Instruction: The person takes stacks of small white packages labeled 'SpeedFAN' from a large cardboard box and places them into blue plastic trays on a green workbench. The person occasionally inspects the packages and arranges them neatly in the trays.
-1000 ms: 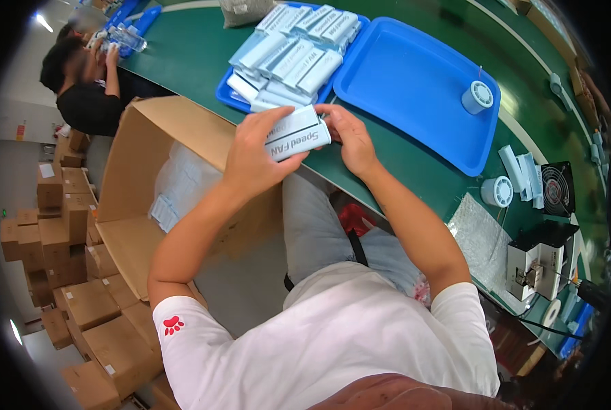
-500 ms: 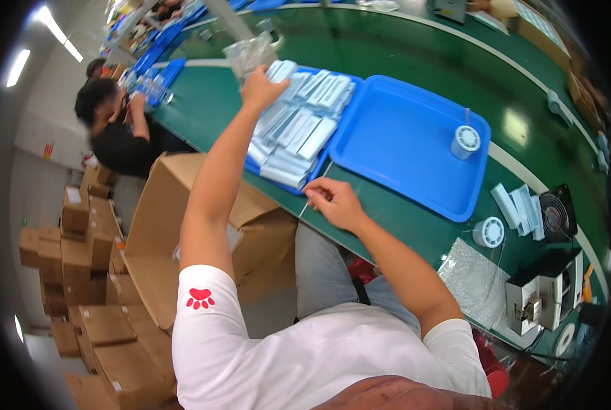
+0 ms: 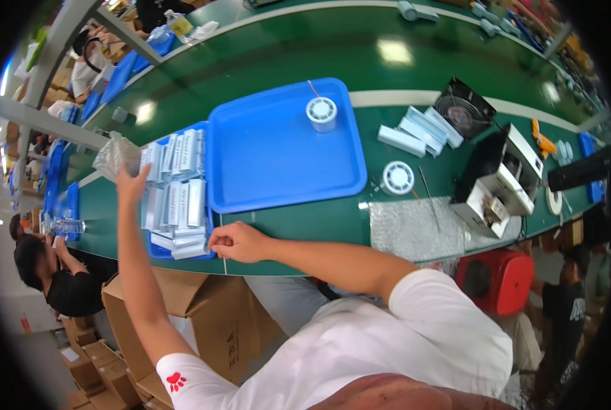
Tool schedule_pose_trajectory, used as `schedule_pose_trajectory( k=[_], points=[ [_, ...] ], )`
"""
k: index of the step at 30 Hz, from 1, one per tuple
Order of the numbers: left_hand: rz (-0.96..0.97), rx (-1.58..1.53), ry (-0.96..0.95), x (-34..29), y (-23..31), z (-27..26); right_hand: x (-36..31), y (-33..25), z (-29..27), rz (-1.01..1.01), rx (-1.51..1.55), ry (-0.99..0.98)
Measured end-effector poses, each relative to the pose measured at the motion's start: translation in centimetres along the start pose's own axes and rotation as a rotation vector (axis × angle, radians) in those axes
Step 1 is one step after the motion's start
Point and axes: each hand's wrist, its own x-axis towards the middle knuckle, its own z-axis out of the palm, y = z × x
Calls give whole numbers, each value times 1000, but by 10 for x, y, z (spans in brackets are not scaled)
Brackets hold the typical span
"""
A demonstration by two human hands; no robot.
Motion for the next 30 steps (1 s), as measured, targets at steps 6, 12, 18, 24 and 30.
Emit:
schedule_pose_trajectory(
  k=[6, 12, 18, 24, 30],
  points=[
    [120, -97, 248, -119, -6, -126, -5, 6, -1, -31, -41, 39],
    [-131, 55, 500, -259, -112, -201, -13, -8, 7, -136, -326, -26],
    [-259, 525, -58, -484, -301, -152, -17, -51, 85, -696, -435, -71],
    [-412, 167, -399, -609, -292, -48, -3, -31, 204, -1101, -555, -338],
    [-392, 164, -424, -623, -241, -24, -34, -2, 200, -905, -942, -390]
  ],
)
